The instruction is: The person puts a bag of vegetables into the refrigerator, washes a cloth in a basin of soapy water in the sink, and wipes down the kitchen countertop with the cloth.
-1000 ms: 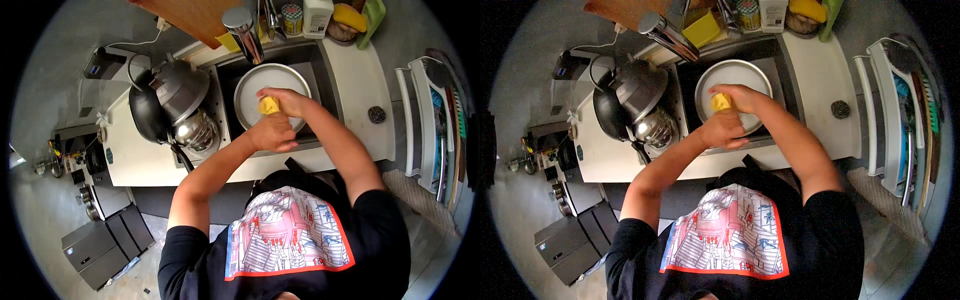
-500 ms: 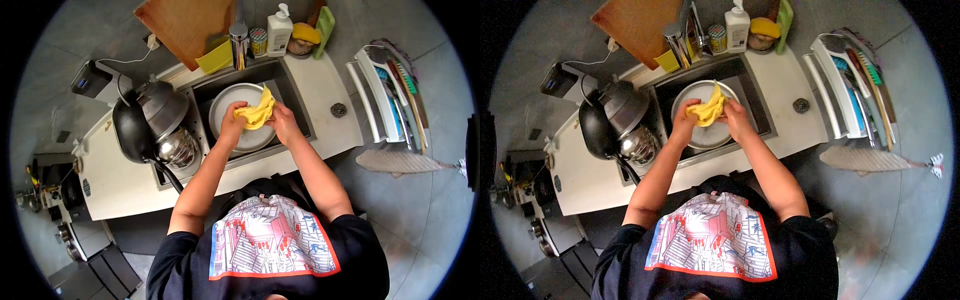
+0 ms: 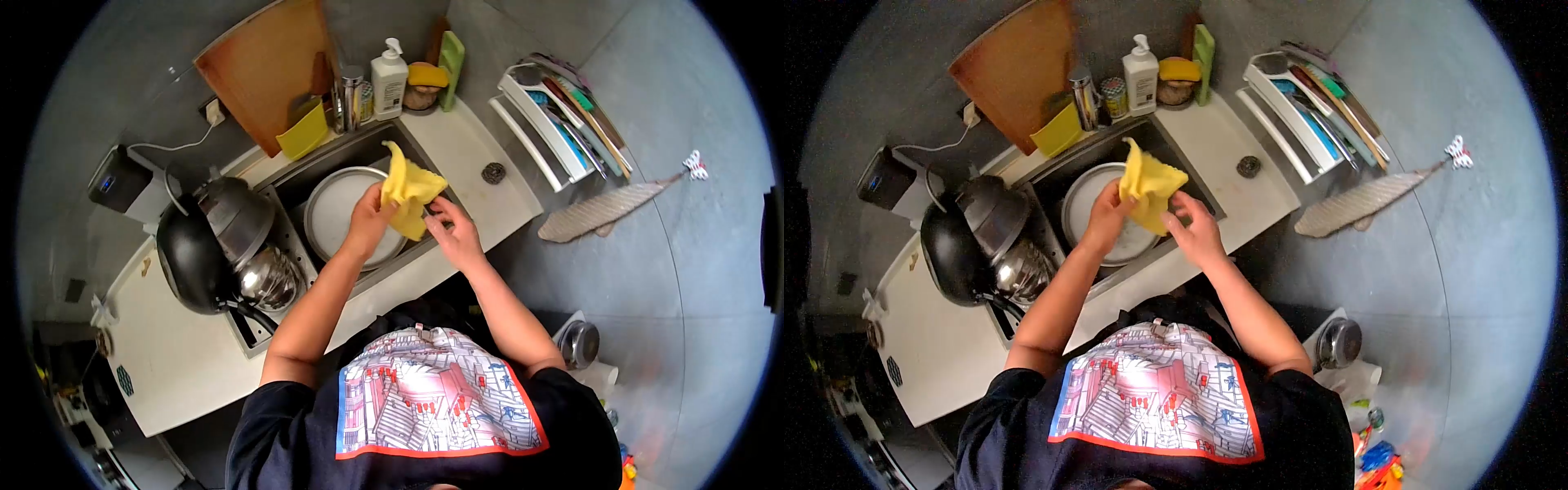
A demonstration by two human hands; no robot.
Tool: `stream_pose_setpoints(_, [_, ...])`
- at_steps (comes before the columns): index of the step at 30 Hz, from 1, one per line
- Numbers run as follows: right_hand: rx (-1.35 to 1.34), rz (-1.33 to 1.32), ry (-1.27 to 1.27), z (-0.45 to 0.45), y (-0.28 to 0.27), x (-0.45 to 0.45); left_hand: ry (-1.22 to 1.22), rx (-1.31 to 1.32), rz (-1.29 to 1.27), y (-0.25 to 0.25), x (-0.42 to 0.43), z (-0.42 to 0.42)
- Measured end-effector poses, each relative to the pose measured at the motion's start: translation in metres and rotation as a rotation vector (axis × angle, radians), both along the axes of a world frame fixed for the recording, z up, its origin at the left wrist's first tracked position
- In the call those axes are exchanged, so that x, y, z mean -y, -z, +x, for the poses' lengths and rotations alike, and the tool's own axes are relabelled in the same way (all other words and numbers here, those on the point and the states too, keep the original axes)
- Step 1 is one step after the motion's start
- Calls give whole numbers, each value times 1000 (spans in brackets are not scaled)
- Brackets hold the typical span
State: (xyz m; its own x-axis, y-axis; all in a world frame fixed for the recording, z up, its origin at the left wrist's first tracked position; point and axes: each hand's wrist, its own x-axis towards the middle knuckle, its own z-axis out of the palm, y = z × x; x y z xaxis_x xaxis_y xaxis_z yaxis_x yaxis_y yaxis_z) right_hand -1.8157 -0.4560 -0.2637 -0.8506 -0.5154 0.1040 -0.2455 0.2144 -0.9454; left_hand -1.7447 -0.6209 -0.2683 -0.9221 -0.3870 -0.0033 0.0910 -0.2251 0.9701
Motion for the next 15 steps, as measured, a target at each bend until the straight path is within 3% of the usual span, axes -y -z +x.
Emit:
stream_pose_setpoints(1, [220,-62,-21,1,-3,-5,135,16,79,-6,-10,5])
stream_pose_setpoints(2, [219,-64,-22,4,-5,-3,230,37,156,-7,-15,8])
stream_pose_setpoints(4, [-259,70,135,18,-7,-8,261,51,249,-5,-31,12])
stream_pose_setpoints(6, [-307,86,147,26,-6,-11,249,19,214,-3,-41,21])
stream_pose_setpoints(8, [-50,-60,64,46,-4,-16,255,38,120,0,-47,23])
stream_pose_setpoints(9, [29,-255,27,48,7,-17,245,55,22,1,-48,25])
stream_pose_setpoints(10, [36,-253,41,55,13,-20,236,75,-75,4,-49,30])
stream_pose_setpoints(12, [331,-458,92,60,2,-20,219,62,-82,11,-51,31])
stream_pose_setpoints(13, [494,-520,110,67,-9,-22,180,34,-119,21,-52,32])
stream_pose_setpoints(15, [550,-502,106,68,2,-32,137,4,-158,22,-51,36])
